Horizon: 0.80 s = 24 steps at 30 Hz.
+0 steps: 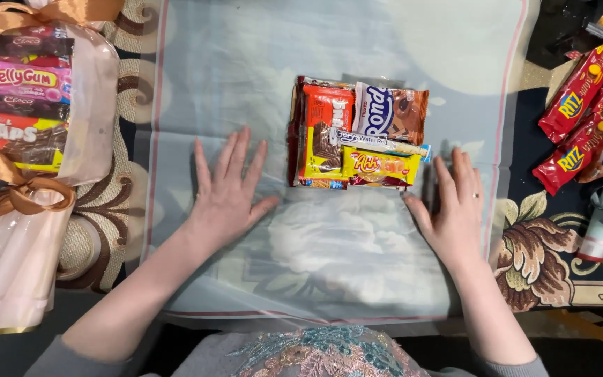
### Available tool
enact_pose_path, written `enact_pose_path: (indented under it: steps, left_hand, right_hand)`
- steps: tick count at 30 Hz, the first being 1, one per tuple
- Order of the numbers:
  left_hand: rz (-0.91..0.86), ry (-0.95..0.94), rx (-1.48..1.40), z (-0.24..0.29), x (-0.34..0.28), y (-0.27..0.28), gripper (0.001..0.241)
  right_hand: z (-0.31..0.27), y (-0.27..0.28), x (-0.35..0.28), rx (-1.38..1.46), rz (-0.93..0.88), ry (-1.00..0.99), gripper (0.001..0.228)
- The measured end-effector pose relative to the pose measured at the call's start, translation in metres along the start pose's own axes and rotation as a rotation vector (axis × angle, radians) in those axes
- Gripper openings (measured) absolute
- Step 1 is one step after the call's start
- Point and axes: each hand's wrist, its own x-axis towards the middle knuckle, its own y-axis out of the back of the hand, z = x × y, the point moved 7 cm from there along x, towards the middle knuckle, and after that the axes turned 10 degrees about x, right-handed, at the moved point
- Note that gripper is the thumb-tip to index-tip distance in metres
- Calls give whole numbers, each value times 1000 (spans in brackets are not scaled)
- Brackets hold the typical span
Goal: The person is arranging various snack packages on a light blue wrapping sheet and then rolling the sheet to create a snack bouquet.
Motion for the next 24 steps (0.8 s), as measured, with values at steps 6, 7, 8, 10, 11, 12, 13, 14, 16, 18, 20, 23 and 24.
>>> enact_pose_path:
  steps: [6, 7, 8, 10, 11, 12, 13, 14, 16, 18, 20, 23, 24]
  left_hand:
    - [-330, -599, -657, 71, -70, 62, 48]
    - [-333, -596, -660, 69, -76, 65, 48]
    - [-352, -600, -638, 68, -84, 66, 39]
    - [-371, -605, -618, 66, -95, 64, 31]
    - [-344, -597, -559, 63, -99, 61, 19]
    - [-317, -589, -499, 61, -104, 59, 11]
    - [-318, -587, -499, 59, -99, 64, 11]
    - [-234, -507, -516, 51, -91, 74, 10]
    - [-143, -430, -528, 46, -76, 86, 10]
    - [-51, -344, -459, 45, -65, 97, 10]
    - [-20, -332, -427, 43, -60, 104, 9]
    - [12, -295, -441, 35, -53, 114, 9]
    - [16, -267, -483, 29, -51, 118, 18]
  right_hand:
    - [-96, 6, -54, 579, -528, 375, 30]
    - [-104, 9, -56, 581, -530, 374, 30]
    - [-115, 5, -64, 630, -690, 362, 37]
    - [-128, 2, -74, 677, -850, 349, 46]
    - [-131, 3, -75, 615, -829, 381, 46]
    - [-134, 4, -77, 554, -808, 412, 46]
    - [-134, 7, -78, 554, -809, 413, 46]
    - [-132, 7, -80, 470, -817, 404, 56]
    - [-133, 14, -79, 380, -819, 398, 66]
    - [-140, 27, -73, 358, -738, 439, 50]
    - [-134, 42, -71, 296, -697, 454, 52]
    - [-97, 70, -73, 95, -593, 392, 52]
    - [-76, 82, -72, -43, -528, 320, 47]
